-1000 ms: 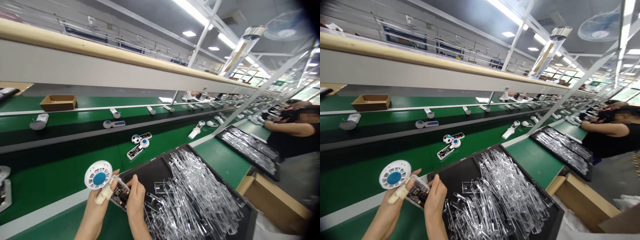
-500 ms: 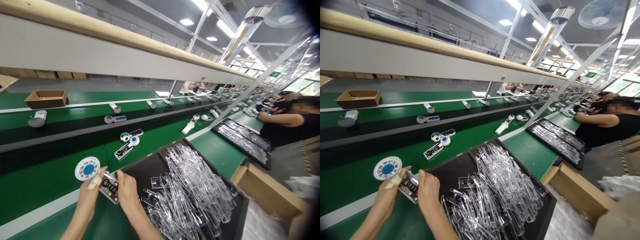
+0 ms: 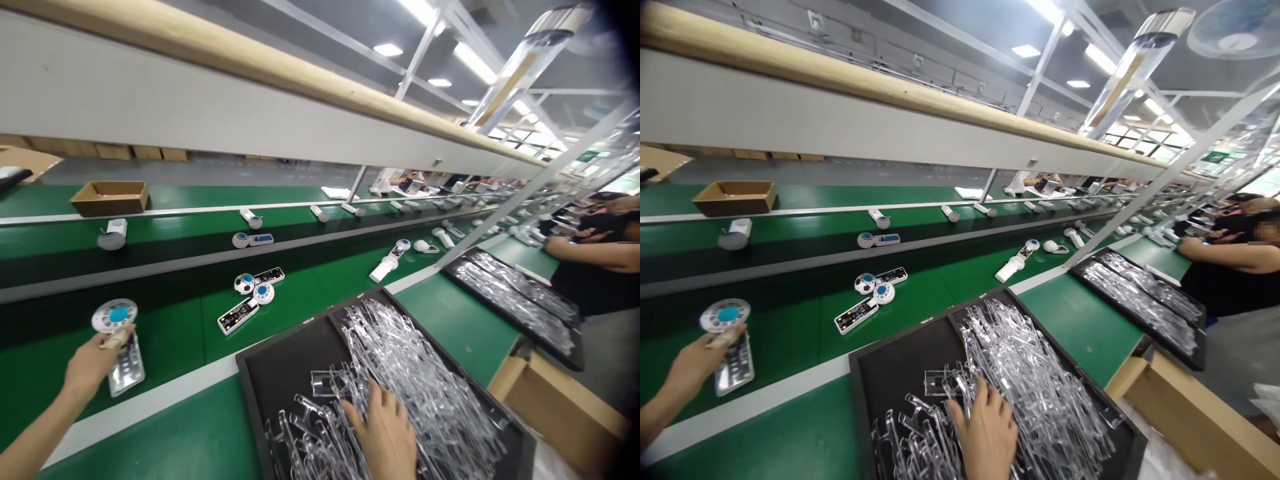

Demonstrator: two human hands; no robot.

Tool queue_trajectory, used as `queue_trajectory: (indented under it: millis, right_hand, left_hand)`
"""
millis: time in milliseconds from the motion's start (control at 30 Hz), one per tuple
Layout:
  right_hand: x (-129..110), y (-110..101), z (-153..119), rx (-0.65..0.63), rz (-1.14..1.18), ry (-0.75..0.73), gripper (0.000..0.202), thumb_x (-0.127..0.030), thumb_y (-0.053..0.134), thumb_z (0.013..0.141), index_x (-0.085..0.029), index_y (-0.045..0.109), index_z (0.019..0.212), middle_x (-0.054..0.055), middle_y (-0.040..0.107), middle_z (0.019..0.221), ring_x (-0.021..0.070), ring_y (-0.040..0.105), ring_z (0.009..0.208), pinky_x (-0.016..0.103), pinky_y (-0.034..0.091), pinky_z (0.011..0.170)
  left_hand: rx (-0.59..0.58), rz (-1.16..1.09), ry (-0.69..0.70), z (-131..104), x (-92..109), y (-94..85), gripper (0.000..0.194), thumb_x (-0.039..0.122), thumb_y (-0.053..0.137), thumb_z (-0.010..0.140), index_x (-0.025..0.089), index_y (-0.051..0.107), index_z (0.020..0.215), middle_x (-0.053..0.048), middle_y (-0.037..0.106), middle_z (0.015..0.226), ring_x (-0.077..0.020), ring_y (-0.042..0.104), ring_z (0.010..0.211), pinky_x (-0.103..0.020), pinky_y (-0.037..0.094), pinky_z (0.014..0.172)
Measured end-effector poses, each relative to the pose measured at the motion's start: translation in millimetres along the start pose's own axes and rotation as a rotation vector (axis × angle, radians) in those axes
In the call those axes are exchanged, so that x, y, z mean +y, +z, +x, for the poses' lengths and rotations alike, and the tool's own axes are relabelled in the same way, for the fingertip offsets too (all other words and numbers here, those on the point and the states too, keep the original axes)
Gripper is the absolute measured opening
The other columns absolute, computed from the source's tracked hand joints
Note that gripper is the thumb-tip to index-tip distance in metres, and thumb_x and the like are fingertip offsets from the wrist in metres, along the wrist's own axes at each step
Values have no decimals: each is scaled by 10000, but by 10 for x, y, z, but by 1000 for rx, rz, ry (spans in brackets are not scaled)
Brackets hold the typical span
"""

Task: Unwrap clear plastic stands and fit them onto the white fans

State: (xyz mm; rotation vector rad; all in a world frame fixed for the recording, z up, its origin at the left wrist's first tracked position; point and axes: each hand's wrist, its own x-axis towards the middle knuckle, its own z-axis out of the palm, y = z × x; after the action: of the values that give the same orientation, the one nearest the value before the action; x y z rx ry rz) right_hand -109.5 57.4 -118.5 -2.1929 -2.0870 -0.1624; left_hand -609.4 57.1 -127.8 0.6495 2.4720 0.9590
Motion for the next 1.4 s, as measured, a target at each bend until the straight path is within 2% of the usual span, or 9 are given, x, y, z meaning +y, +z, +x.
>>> queue_trajectory:
  millis: [67,167,267,367,567,900,1033,1200,1400]
  right_hand:
    - [161,187,-66,29,-133,-41,533,-484,514,837,-76,566,1176,204,622,983,354,583,859,404,449,613]
    - [95,360,-79,122,-126,-142,442,-392,533,841,-82,579,1152,168,610,907,303,573,793,374,444,627]
    - [-56,391,19,183,-49,-229,377,-255,546,813,-84,560,1149,152,597,915,282,554,811,379,449,697]
    - [-167,323,101,144,34,-319,352,-202,519,821,-146,535,1168,124,596,951,256,545,822,367,451,708]
    - [-520,109,104,52,70,-484,353,-261,509,868,-229,552,1217,144,588,1149,308,523,988,429,431,785]
    - [-482,-381,397,-456,114,-429,600,31,367,803,-329,572,1238,63,636,1138,254,559,1004,411,423,850]
    - [-393,-574,513,-583,152,-439,611,36,378,788,-267,529,1298,86,637,1114,248,573,998,373,442,865]
    - [-562,-703,589,-442,532,-275,604,-262,563,815,-211,396,1393,96,586,1144,259,538,1087,369,463,891]
    - [-1657,-638,118,-107,805,-501,528,-383,567,843,-213,472,1334,89,536,1015,243,541,958,378,501,823]
  left_hand:
    - [112,219,16,175,-43,-115,624,646,591,623,152,551,1003,-178,621,966,-531,484,1082,-609,418,810]
    - [283,311,346,98,174,-17,744,651,457,719,145,402,1262,-193,516,1244,-466,390,1225,-598,351,948]
    - [-76,281,612,-181,565,461,643,523,356,804,127,392,1309,-166,549,1251,-316,455,1217,-435,357,1015]
    - [-425,327,562,-399,923,1072,601,506,366,814,160,438,1300,-125,588,1239,-266,531,1154,-343,430,927]
    - [-494,454,472,-468,1260,1618,652,515,494,763,210,420,1335,-146,561,1270,-348,529,1138,-390,431,851]
    - [-495,428,473,-731,1302,1649,623,439,608,672,146,458,1201,-193,595,1112,-389,550,1032,-443,416,812]
    - [-505,260,469,-763,1317,1364,595,408,611,687,188,429,1210,-110,638,1022,-308,618,889,-393,440,772]
    - [-508,-250,417,-921,1284,656,785,474,635,722,245,267,1376,-75,555,1202,-208,569,1027,-284,428,857]
    - [-594,-991,66,-1398,1184,207,509,472,691,693,197,520,1086,-45,588,982,-179,562,873,-262,429,725]
